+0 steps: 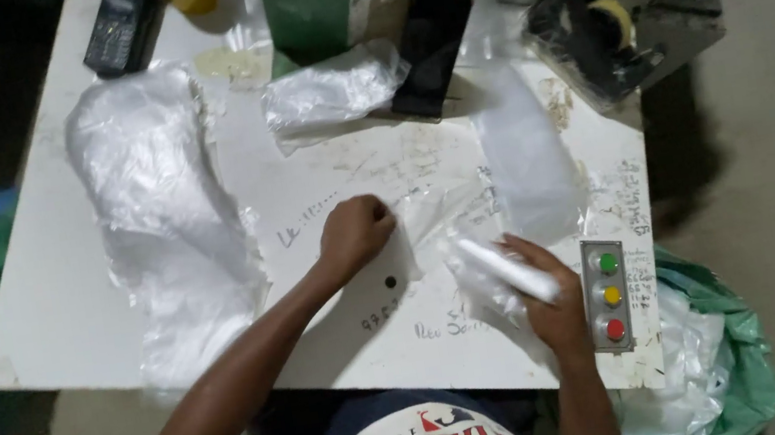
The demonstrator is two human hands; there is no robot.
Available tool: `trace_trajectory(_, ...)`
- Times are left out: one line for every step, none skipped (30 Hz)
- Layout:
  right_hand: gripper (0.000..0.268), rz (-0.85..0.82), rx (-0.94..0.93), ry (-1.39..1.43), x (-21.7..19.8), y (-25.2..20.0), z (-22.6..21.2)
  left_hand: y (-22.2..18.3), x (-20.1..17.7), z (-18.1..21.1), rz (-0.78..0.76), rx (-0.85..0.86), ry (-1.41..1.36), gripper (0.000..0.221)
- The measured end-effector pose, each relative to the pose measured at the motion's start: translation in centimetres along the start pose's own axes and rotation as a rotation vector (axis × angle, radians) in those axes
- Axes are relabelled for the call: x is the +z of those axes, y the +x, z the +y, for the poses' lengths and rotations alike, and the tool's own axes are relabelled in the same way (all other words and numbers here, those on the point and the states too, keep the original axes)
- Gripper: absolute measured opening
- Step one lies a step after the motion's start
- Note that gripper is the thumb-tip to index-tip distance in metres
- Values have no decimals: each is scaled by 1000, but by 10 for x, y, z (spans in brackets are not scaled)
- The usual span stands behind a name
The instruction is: Handling and organizing small plastic bags on a workbench in a factory setting.
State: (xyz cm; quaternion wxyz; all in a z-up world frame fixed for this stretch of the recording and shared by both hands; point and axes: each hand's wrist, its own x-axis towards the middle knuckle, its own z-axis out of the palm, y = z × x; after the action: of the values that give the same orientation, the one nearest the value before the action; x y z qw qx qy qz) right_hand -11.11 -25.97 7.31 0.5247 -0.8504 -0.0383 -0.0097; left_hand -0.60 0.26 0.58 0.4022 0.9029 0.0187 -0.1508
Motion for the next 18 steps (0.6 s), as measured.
trace_trajectory(51,134,40,81,-4,-2,3,-7,-4,1,4,-14,-99,23)
trace_trajectory(54,266,85,167,-5,-6,7,-17,-9,0,4,-35,-193,24)
trace_trajectory(54,278,89,172,-5,-5,10,-23,-14,6,-3,-28,-184,24)
trace_trajectory(51,327,88,189,-3,-7,13,-32,-18,10,14,-107,-394,35)
trace_trajectory(49,376,88,205,-1,-8,17,-42,-22,14,33,-189,-603,47)
trace_trajectory(49,373,96,207,4,-4,13,-45,-26,24,30,-196,-601,47)
trace_trajectory(47,300,27,147,10,0,9,-48,-31,34,46,-179,-517,51)
trace_trajectory(46,219,-44,85,14,4,5,-53,-34,43,66,-165,-440,62)
trace_trajectory(46,210,-39,84,17,3,3,-46,-18,27,67,-174,-444,62)
trace_trajectory(49,76,-134,-88,19,8,2,-35,-4,12,92,-121,-299,40)
trace_trajectory(53,-58,-229,-260,21,13,0,-23,9,-1,117,-69,-153,19)
trace_trajectory(53,-57,-240,-261,20,16,-1,-32,1,4,127,-64,-154,19)
trace_trajectory(58,-83,-194,-259,19,20,-2,-42,-7,9,155,-75,-258,21)
trace_trajectory(64,-107,-141,-255,20,21,-3,-52,-15,13,176,-86,-358,23)
trace_trajectory(64,-103,-145,-251,19,21,-5,-59,-18,15,179,-82,-354,23)
trace_trajectory(69,-49,-60,-104,17,22,-6,-66,-22,17,223,-130,-643,32)
trace_trajectory(75,4,26,43,16,24,-7,-72,-25,18,265,-176,-933,48)
trace_trajectory(75,-5,27,44,17,23,0,-73,-24,15,271,-182,-934,48)
